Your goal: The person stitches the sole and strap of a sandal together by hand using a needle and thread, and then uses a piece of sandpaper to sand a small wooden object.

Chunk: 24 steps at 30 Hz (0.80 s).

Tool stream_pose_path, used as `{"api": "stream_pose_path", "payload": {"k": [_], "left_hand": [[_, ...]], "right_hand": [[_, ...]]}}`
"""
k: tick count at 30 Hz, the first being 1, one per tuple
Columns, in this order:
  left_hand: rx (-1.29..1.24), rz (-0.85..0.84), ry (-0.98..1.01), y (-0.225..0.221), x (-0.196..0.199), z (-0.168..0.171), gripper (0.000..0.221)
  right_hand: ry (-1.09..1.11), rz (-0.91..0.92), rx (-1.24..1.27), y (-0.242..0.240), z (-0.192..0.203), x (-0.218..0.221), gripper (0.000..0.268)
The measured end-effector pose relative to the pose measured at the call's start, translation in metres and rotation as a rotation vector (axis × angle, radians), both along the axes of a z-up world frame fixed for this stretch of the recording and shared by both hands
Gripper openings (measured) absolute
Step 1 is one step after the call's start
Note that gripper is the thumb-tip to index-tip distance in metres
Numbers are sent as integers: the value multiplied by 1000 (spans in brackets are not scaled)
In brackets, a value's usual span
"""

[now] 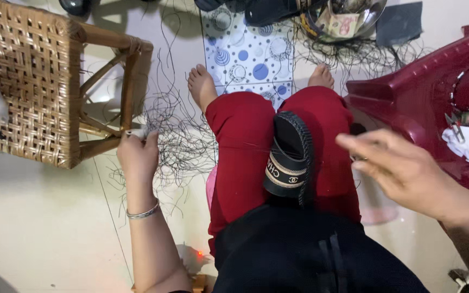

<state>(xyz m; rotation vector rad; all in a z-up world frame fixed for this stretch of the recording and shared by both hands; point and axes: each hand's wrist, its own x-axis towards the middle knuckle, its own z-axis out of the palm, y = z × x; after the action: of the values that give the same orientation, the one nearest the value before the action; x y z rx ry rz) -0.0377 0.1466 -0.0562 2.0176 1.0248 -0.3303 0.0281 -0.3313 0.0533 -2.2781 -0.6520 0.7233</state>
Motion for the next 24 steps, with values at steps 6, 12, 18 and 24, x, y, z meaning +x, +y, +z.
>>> {"api": "stream_pose_path", "payload": {"k": [6,12,18,24], "left_hand": [[129,-527,-699,-71,40,7,14],[-360,-1144,-699,-152,99,43,50],[-330,-1198,-747,-168,104,22,45],[-375,-1151,-815,-164,105,15,44]], "right_hand": [[-279,256,-193,18,-7,-2,56],[-445,322,-218,23,-5,-1,52],[-412,380,-573,36,5,-4,69],[-308,254,164,39,-34,19,24]]}}
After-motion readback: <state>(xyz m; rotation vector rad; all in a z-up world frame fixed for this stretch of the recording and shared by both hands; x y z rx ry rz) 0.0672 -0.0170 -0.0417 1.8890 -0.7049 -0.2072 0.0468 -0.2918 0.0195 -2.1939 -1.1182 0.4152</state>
